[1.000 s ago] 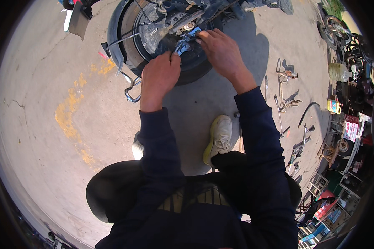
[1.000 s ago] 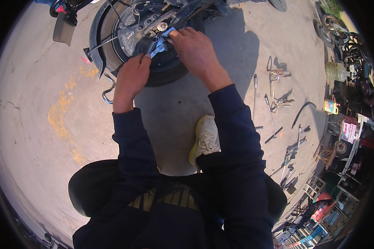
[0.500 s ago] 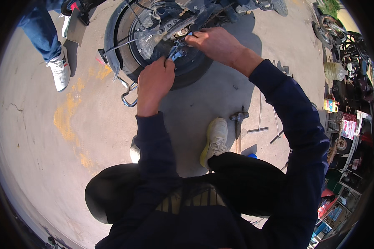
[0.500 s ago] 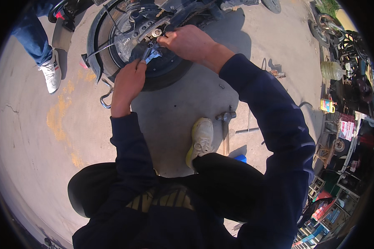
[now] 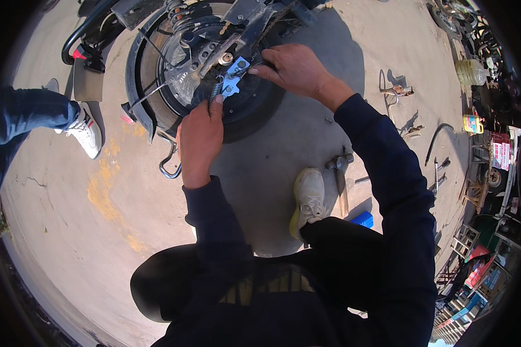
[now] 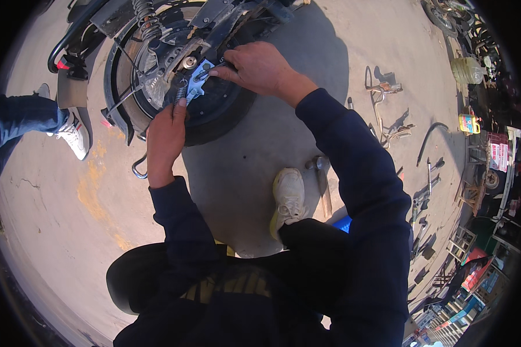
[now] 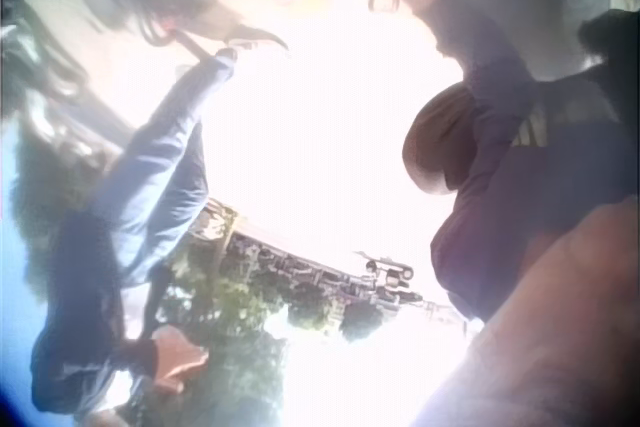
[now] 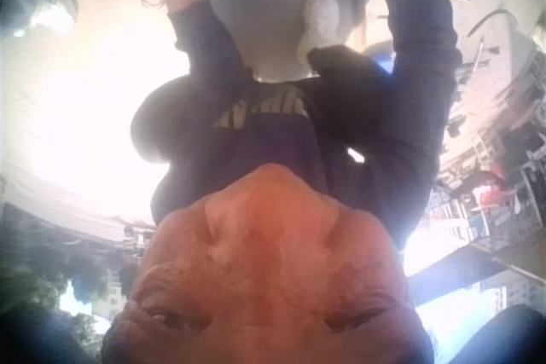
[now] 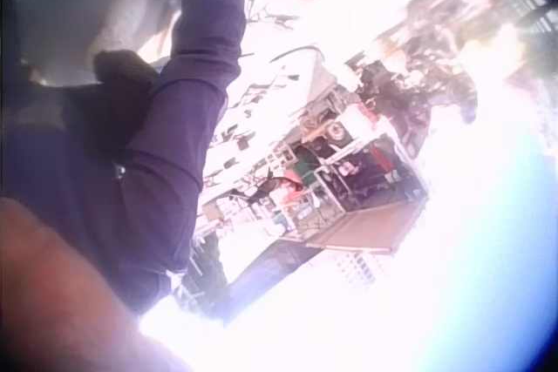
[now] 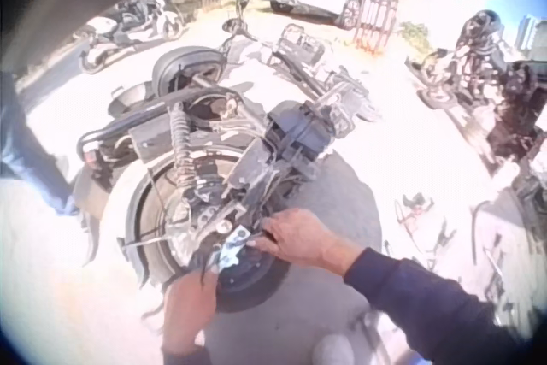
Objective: The person is working on the rear brake assembly of a motorcycle, using a hex key to tighten bolts on the brake caliper and adjusting the brake cable. The person remains in a squatting position near the rear wheel while performing the adjustments.
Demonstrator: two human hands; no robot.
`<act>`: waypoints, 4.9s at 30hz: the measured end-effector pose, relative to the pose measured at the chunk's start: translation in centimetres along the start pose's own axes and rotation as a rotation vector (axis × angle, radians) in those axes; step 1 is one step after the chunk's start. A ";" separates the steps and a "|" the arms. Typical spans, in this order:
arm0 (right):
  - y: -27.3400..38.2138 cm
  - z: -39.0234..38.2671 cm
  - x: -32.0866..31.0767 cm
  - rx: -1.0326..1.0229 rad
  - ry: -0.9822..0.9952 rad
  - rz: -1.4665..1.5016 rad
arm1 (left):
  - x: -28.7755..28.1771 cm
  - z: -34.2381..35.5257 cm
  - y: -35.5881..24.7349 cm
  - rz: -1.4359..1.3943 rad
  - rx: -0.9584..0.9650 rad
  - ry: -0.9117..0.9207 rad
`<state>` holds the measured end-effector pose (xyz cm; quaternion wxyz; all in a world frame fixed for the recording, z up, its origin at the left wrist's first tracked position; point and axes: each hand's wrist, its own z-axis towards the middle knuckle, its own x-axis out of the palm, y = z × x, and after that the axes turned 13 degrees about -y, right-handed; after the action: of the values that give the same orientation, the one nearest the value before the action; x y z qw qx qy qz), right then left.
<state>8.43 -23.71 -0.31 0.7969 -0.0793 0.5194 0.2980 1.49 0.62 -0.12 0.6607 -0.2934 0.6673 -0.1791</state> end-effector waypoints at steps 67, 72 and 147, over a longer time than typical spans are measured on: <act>-5.3 0.7 7.4 1.130 -0.010 1.410 | 0.6 13.4 -10.5 0.234 0.164 0.243; -4.7 1.0 8.1 1.230 -0.175 1.957 | 0.8 13.6 -12.4 0.251 -0.010 0.203; -5.3 4.9 7.1 1.528 -0.208 2.353 | 1.3 17.4 -14.6 0.250 0.103 0.163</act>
<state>17.25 -23.04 -5.28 -0.0354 0.8644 0.2518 0.4337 21.00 -8.70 6.93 0.6357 -0.1582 0.7400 -0.1525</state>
